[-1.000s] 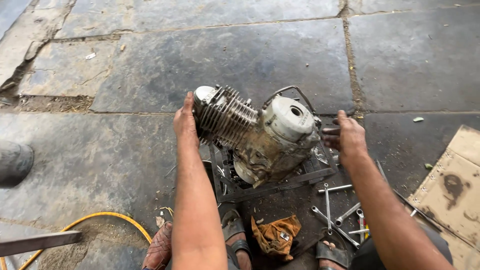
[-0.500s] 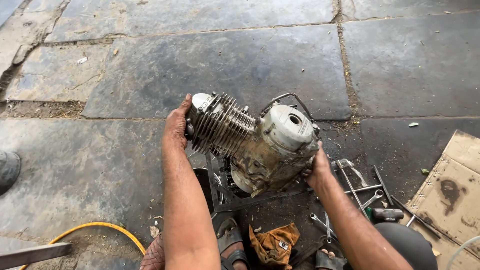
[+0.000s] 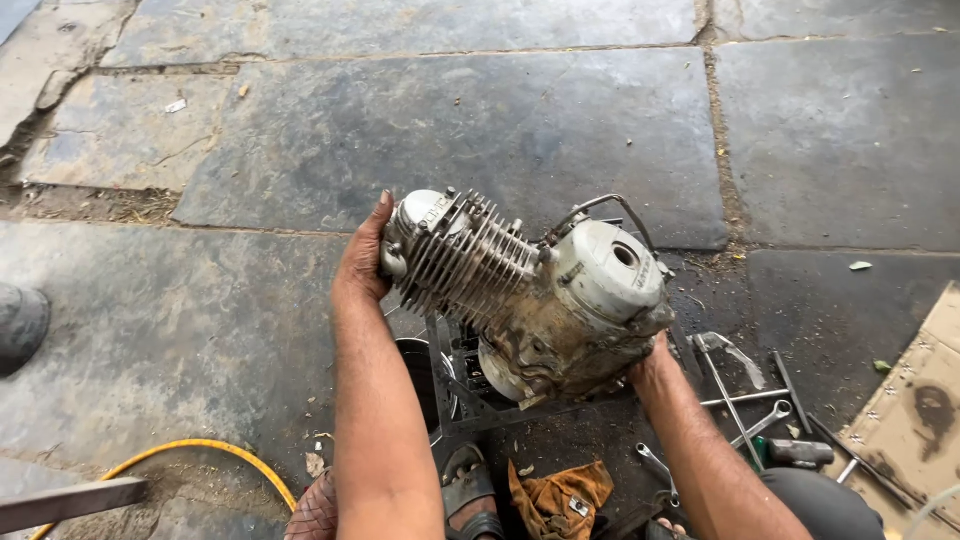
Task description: The person sits on the floor of a motorcycle repair workshop and repositions a small engine on a metal stand. They wipe the engine casing and cylinder fins with an orange cloth, then use a socket wrench on the engine, handle a metal rod, and wipe small parts with the cloth.
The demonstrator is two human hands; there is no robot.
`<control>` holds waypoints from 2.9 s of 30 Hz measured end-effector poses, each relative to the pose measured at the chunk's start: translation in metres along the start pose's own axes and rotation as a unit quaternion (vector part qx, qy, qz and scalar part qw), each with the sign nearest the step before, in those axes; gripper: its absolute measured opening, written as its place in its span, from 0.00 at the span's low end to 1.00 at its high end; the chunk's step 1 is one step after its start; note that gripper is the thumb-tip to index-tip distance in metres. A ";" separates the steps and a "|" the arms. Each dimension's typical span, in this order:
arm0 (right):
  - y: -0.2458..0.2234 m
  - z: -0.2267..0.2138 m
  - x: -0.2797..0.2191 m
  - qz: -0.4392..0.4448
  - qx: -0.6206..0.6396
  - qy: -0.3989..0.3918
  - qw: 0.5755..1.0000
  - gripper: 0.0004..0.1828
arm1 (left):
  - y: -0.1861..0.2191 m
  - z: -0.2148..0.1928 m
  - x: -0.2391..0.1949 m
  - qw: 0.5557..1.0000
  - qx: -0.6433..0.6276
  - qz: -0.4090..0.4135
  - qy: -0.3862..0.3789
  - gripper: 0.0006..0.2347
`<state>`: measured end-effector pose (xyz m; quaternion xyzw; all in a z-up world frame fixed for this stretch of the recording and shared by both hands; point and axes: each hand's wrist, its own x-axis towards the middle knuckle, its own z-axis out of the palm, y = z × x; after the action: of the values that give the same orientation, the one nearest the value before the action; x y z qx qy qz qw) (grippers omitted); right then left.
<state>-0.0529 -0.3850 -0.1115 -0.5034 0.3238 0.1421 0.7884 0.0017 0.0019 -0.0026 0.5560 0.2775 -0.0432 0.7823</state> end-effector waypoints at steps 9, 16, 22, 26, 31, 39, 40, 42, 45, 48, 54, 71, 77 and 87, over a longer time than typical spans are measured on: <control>0.003 -0.004 -0.009 -0.048 -0.052 0.020 0.997 0.29 | -0.024 -0.019 0.025 0.998 -0.047 -0.016 -0.024 0.40; 0.007 -0.007 -0.001 0.028 -0.018 0.056 0.998 0.32 | -0.020 -0.007 0.013 0.997 -0.075 -0.005 -0.020 0.38; 0.006 0.000 -0.021 0.033 -0.024 0.014 0.999 0.31 | -0.036 -0.016 0.022 0.994 -0.104 0.008 -0.027 0.33; 0.005 0.013 -0.031 0.014 -0.007 -0.007 1.000 0.30 | -0.034 -0.013 0.022 0.989 -0.136 0.025 -0.049 0.30; 0.002 0.017 -0.049 -0.020 0.002 -0.023 1.000 0.29 | -0.044 -0.025 0.006 0.967 -0.145 0.120 -0.174 0.29; 0.018 0.016 -0.046 -0.047 0.005 -0.050 0.998 0.28 | -0.032 -0.025 -0.014 0.942 -0.222 0.154 -0.198 0.29; 0.034 -0.007 -0.033 -0.053 0.007 -0.052 0.997 0.28 | -0.031 -0.026 -0.021 0.942 -0.223 0.154 -0.198 0.29; 0.056 -0.062 -0.014 -0.058 0.006 -0.049 0.997 0.27 | -0.031 -0.023 -0.032 0.936 -0.246 0.157 -0.198 0.31; 0.054 -0.077 -0.005 -0.079 0.023 -0.063 0.995 0.27 | -0.052 -0.037 -0.019 0.916 -0.272 0.161 -0.249 0.31; 0.058 -0.088 -0.004 -0.080 0.033 -0.066 0.994 0.26 | -0.044 -0.038 -0.021 0.911 -0.284 0.147 -0.259 0.32; 0.016 0.017 -0.053 -0.087 0.037 -0.078 0.992 0.25 | -0.027 -0.039 -0.016 0.895 -0.237 0.170 -0.337 0.31; -0.021 0.004 -0.042 -0.170 0.091 -0.119 0.974 0.23 | -0.094 -0.103 0.035 0.849 -0.311 0.254 -0.345 0.29; 0.042 -0.071 0.054 -0.184 0.113 -0.171 0.961 0.22 | -0.105 -0.101 0.005 0.819 -0.359 0.278 -0.351 0.27; 0.037 -0.091 0.149 -0.234 0.147 -0.300 0.913 0.20 | -0.133 -0.089 -0.004 0.830 -0.401 0.237 -0.308 0.26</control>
<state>0.0047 -0.4639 -0.2605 -0.3767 -0.0379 0.0484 0.9243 -0.0857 0.0306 -0.1334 0.2001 -0.1249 0.0898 0.9676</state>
